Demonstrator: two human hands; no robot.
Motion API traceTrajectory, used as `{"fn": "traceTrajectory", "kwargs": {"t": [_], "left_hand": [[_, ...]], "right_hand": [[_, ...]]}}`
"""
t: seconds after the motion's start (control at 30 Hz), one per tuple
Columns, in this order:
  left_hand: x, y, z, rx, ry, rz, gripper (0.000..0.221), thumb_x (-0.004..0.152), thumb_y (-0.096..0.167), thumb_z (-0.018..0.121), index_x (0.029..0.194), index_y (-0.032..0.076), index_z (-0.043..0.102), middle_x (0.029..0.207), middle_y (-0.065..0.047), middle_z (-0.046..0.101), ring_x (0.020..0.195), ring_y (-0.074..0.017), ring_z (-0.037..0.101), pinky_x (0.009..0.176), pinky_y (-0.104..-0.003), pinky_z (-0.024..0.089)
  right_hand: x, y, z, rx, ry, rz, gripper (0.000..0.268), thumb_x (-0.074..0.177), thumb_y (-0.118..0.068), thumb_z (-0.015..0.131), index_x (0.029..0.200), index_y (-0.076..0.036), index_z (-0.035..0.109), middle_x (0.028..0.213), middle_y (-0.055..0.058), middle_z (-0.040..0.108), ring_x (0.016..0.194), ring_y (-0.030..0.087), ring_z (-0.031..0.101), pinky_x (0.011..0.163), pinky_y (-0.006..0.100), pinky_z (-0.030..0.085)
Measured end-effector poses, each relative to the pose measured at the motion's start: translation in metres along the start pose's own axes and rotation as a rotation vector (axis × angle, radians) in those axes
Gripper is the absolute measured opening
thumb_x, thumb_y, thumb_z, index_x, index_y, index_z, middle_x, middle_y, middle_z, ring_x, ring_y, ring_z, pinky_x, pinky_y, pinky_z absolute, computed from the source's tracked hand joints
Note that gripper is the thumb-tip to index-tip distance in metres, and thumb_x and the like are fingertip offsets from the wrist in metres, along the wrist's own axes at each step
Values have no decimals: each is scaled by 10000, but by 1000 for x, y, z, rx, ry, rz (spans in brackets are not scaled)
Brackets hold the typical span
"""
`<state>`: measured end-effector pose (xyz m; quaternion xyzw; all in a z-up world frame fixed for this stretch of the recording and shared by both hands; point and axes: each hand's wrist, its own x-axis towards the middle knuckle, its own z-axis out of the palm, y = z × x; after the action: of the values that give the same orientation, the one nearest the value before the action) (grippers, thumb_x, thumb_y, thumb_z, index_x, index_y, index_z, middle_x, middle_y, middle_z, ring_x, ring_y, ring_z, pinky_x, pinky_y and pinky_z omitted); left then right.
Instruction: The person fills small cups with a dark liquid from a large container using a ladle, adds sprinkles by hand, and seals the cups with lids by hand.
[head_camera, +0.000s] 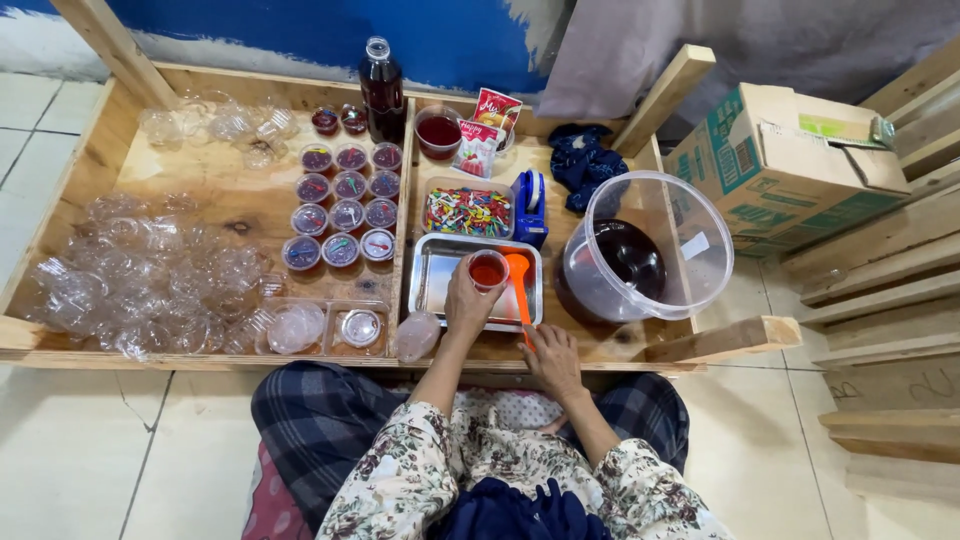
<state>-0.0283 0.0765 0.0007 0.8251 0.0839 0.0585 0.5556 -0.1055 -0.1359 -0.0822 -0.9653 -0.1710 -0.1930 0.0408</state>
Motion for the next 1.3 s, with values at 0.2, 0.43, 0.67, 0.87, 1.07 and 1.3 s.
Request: {"fn": "traceTrajectory", "kwargs": {"t": [0.2, 0.43, 0.67, 0.87, 1.07, 1.3], "left_hand": [[1, -7, 1, -4, 9, -8, 840, 751, 386, 865, 1423, 106, 447, 1306, -213, 578, 1229, -441, 586, 1045, -544, 485], [0, -18, 5, 4, -8, -35, 848, 744, 388, 868, 1426, 110, 446, 1291, -214, 583, 1233, -439, 586, 1049, -534, 479], [-5, -23, 5, 30, -1, -39, 831, 747, 416, 865, 1410, 124, 458, 1279, -204, 591, 1228, -428, 595, 1048, -516, 488], [-3, -51, 16, -25, -19, -45, 869, 742, 380, 881, 1424, 73, 438, 1280, -254, 578, 1235, -458, 583, 1065, -519, 473], [-2, -77, 31, -40, -57, -87, 913, 767, 338, 855, 1474, 34, 364, 1301, -317, 551, 1255, -498, 555, 1084, -556, 446], [4, -108, 43, -39, -177, -240, 817, 842, 72, 675, 1545, -13, 267, 1377, -361, 505, 1320, -503, 504, 1121, -551, 424]], "right_hand": [[17, 2, 6, 217, -48, 188, 296, 1004, -484, 576, 1170, -296, 733, 1136, 3, 672, 1154, 225, 610, 895, 403, 498], [87, -26, -28, 852, -189, 691, 437, 1010, -556, 570, 1220, -220, 753, 1093, 120, 734, 1011, 302, 706, 890, 455, 545], [119, -40, 0, 1032, -176, 800, 319, 942, -382, 693, 1164, -166, 772, 689, 68, 730, 561, 156, 677, 526, 265, 510], [121, -41, 17, 1133, -192, 867, 325, 902, -200, 707, 1165, -11, 733, 677, 122, 723, 532, 156, 683, 513, 246, 513], [119, -45, 30, 1106, -221, 920, 295, 885, -148, 685, 1124, 14, 742, 660, 129, 707, 535, 155, 695, 501, 236, 525], [110, -32, 105, 864, -339, 915, 308, 879, -204, 673, 1137, -63, 764, 669, 95, 744, 581, 164, 736, 520, 239, 549]]}}
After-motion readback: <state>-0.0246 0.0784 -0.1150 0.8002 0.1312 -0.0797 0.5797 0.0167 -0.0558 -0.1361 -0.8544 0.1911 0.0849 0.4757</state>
